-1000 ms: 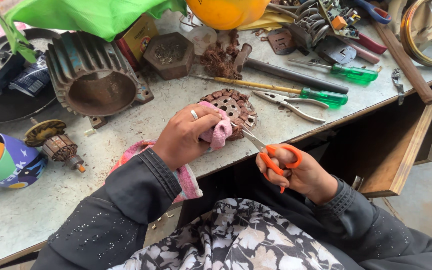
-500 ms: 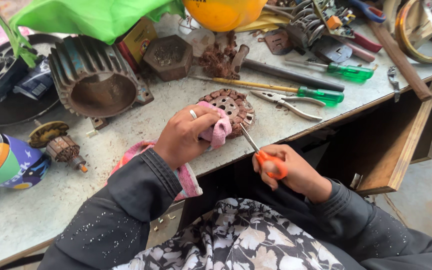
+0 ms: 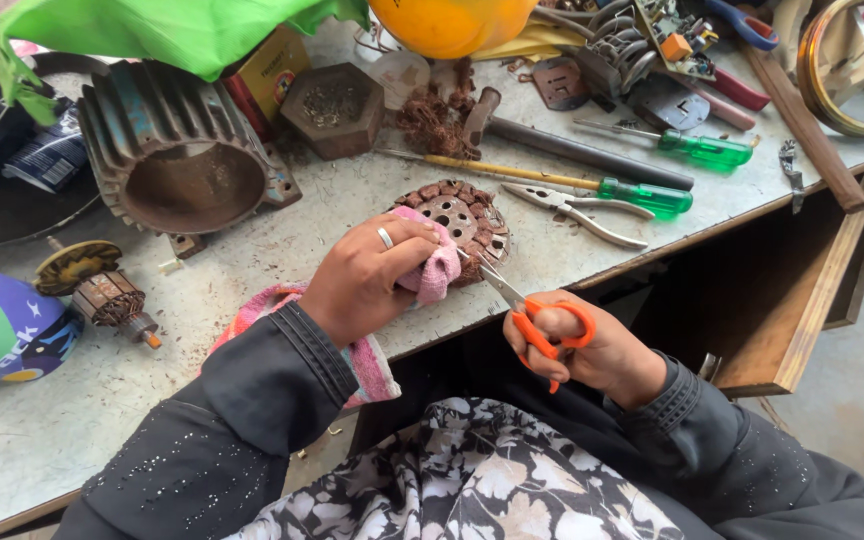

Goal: The person cleans a motor stator with a cloth, then uses pliers and scissors to trim copper windings. They rotate the stator to access different slots and continue trimming until the end of the clip.

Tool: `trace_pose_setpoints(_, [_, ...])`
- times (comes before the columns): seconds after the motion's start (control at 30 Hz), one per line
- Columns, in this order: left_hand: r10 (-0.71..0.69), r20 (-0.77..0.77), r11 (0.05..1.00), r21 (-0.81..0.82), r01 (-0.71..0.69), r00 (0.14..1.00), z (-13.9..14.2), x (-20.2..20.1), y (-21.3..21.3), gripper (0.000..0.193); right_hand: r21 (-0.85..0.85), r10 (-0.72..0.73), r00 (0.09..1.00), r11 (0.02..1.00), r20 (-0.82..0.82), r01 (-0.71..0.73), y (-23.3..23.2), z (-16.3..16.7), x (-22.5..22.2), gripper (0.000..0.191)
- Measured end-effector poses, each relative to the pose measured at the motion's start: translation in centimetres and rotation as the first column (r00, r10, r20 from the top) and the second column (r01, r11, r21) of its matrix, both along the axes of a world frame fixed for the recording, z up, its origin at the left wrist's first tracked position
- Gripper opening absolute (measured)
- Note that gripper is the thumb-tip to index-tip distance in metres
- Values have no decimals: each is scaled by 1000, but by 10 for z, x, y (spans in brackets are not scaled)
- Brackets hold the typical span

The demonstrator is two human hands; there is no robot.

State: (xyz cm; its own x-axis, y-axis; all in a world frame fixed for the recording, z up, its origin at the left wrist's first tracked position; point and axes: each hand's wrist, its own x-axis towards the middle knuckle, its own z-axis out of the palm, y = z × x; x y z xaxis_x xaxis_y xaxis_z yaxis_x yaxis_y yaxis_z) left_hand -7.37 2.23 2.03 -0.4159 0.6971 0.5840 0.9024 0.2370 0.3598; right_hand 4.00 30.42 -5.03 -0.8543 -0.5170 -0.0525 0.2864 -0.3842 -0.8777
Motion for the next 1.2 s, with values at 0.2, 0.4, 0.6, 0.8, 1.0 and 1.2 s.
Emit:
trace_pose_setpoints(0.2, [8,1,1000,4,-8,1000,2,2,1,40,51,-18,1000,999,-6,18,-18,-1,2,41])
trace_pose_setpoints(0.4, [16,2,1000,24,-16,1000,0,2,2,42,-3,49,998,999,44,-49,-9,-3,-5,53])
trace_pose_setpoints(0.6, [17,-114,1000,27,-14,993,0,2,4,44,-15,139,990,990,22,-138,-5,10,-13,84])
trace_pose_setpoints(0.8, [18,-99,1000,-4,-19,995,4,3,-1,39,19,67,996,997,65,-68,-15,20,-13,65])
trace_pose_setpoints(1.0, [40,-125,998,-35,-45,991,6,4,1,42,189,-62,996,981,69,48,-23,15,-4,30])
trace_pose_setpoints(1.2, [-20,-169,1000,-14,18,985,6,5,1,32,611,-189,949,729,-254,308,-31,3,6,31])
